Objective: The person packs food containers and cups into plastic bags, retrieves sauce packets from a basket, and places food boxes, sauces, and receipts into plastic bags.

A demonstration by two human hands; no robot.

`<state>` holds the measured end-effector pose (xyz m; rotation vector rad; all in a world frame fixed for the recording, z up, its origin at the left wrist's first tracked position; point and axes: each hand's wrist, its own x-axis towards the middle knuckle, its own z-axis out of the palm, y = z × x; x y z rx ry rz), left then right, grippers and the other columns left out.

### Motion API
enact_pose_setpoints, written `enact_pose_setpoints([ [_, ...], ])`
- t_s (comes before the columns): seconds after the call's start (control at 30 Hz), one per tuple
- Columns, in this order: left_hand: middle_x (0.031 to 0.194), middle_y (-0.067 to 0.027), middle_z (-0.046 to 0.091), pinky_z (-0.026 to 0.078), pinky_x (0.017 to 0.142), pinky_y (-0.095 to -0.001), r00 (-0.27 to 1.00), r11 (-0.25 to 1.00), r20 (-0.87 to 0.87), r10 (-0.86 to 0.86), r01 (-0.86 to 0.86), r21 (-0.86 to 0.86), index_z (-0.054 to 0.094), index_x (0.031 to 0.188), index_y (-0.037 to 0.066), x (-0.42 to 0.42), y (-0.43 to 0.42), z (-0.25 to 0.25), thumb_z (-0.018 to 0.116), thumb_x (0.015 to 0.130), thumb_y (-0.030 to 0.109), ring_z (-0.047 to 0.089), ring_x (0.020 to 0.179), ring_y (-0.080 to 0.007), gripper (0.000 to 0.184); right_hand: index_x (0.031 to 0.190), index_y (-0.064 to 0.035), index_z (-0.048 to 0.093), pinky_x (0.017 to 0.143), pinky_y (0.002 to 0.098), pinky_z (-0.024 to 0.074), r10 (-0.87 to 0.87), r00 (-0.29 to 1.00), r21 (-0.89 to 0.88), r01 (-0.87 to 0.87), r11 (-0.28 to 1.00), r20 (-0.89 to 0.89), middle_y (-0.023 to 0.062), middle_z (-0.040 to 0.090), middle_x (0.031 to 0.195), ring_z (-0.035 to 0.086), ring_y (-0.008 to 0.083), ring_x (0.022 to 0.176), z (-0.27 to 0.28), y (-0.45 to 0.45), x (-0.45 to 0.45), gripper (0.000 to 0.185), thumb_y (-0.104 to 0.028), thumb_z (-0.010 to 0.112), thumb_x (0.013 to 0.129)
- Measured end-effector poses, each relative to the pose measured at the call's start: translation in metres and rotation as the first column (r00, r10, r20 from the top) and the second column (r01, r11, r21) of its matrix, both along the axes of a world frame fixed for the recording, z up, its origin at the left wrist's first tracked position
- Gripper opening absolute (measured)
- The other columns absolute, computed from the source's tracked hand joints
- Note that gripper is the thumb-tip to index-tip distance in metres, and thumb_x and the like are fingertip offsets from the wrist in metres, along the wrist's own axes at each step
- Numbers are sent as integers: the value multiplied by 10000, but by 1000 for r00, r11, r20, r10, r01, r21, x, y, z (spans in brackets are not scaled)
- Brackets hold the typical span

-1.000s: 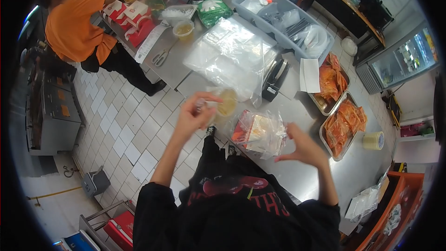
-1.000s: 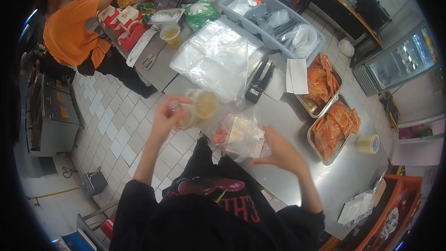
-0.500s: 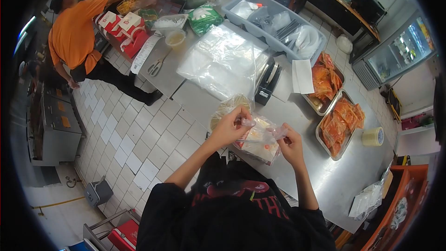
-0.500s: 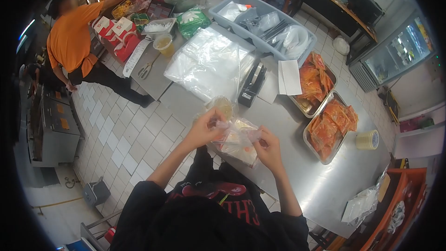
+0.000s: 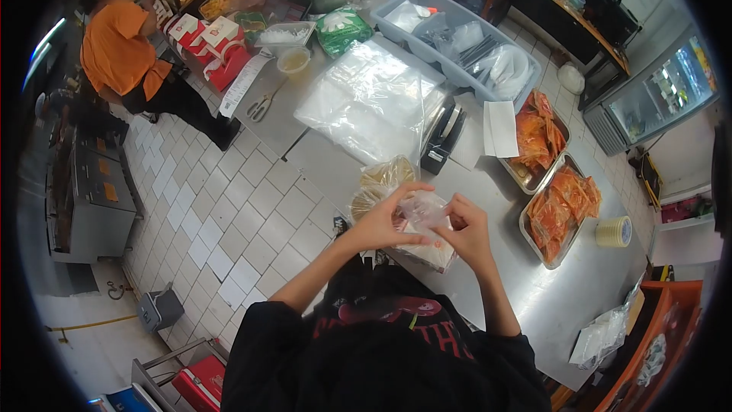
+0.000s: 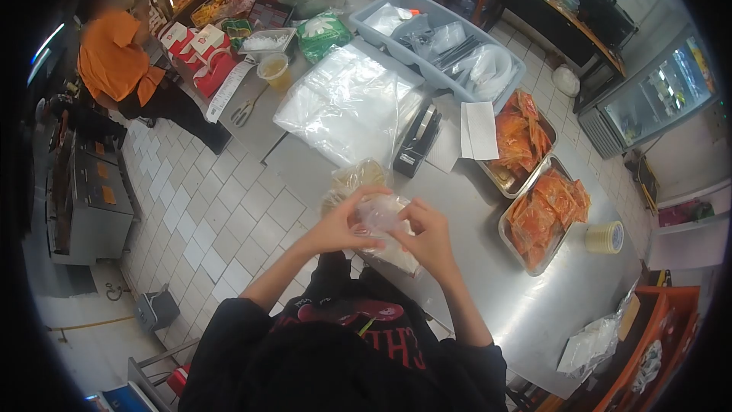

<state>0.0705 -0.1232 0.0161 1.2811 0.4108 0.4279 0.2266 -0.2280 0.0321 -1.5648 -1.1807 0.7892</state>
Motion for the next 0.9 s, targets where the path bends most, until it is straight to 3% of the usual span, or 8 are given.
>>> enact_pose_setpoints([
  [0.07, 813, 11, 548, 377, 497, -171, 993, 992, -100, 61, -50, 114, 454, 1121, 122, 1, 1, -5, 700, 761, 120, 474, 599, -29, 436, 712, -6, 574, 470, 245, 273, 50, 997, -30, -48, 998, 54, 11, 373, 626, 355, 83, 536, 8, 0, 1, 113, -30, 678, 676],
  [0.13, 860, 0, 533, 376, 495, -175, 990, 992, -63, 125, -125, 11, 484, 1071, 115, 1, 3, -9, 698, 761, 116, 472, 588, -26, 376, 723, -8, 579, 465, 248, 259, 78, 966, -34, -72, 997, 246, 6, 361, 629, 336, 81, 525, 18, -2, 16, 121, -47, 688, 688],
  [0.27, 836, 7, 531, 356, 473, -167, 997, 999, -80, 18, -21, -44, 465, 1083, 124, -1, 5, -18, 688, 768, 113, 465, 576, -18, 386, 727, -11, 580, 461, 240, 247, 64, 954, -28, -58, 998, 294, -4, 364, 640, 313, 64, 514, 14, -5, 34, 137, -69, 700, 695],
  [0.33, 754, 26, 530, 347, 471, -155, 999, 999, -43, 32, -32, 18, 440, 1109, 133, 1, 3, -12, 680, 778, 131, 462, 566, -14, 409, 736, -12, 583, 463, 237, 244, 70, 991, -79, -61, 995, 114, -15, 367, 636, 303, 52, 510, 8, -6, 40, 143, -84, 702, 706],
  [0.57, 723, 15, 551, 353, 489, -142, 996, 994, -91, 16, -26, -102, 412, 1195, 144, 6, 4, -8, 582, 851, 130, 469, 569, -17, 384, 800, -27, 598, 472, 230, 249, 38, 997, -94, -31, 995, 72, -27, 366, 643, 302, 45, 516, -3, -11, 30, 160, -102, 710, 714],
  [0.67, 758, 0, 584, 374, 524, -138, 982, 962, -124, -140, 105, -252, 391, 1276, 147, 4, 10, -6, 540, 872, 102, 464, 602, -8, 433, 933, -38, 604, 502, 210, 301, 86, 995, -144, -78, 986, 52, -30, 448, 685, 350, 44, 552, 12, -19, 27, 168, -99, 639, 781],
  [0.77, 912, -40, 621, 466, 691, -186, 993, 873, -25, -114, 88, -480, 358, 1335, 148, 4, 5, -4, 559, 858, 79, 550, 776, -53, 522, 1122, -7, 533, 635, 187, 383, -58, 945, -91, 30, 995, -322, 13, 558, 808, 470, 63, 699, 28, -28, 19, 275, -168, 449, 916],
  [0.9, 1041, -51, 609, 472, 802, -226, 995, 924, -3, -102, 93, -370, 415, 1295, 139, -2, 0, 17, 623, 815, 77, 566, 941, -100, 527, 1230, 39, 430, 734, 227, 427, -72, 948, 191, 137, 972, -310, 129, 577, 1047, 507, 100, 793, 41, -13, -15, 368, -199, 343, 963],
])
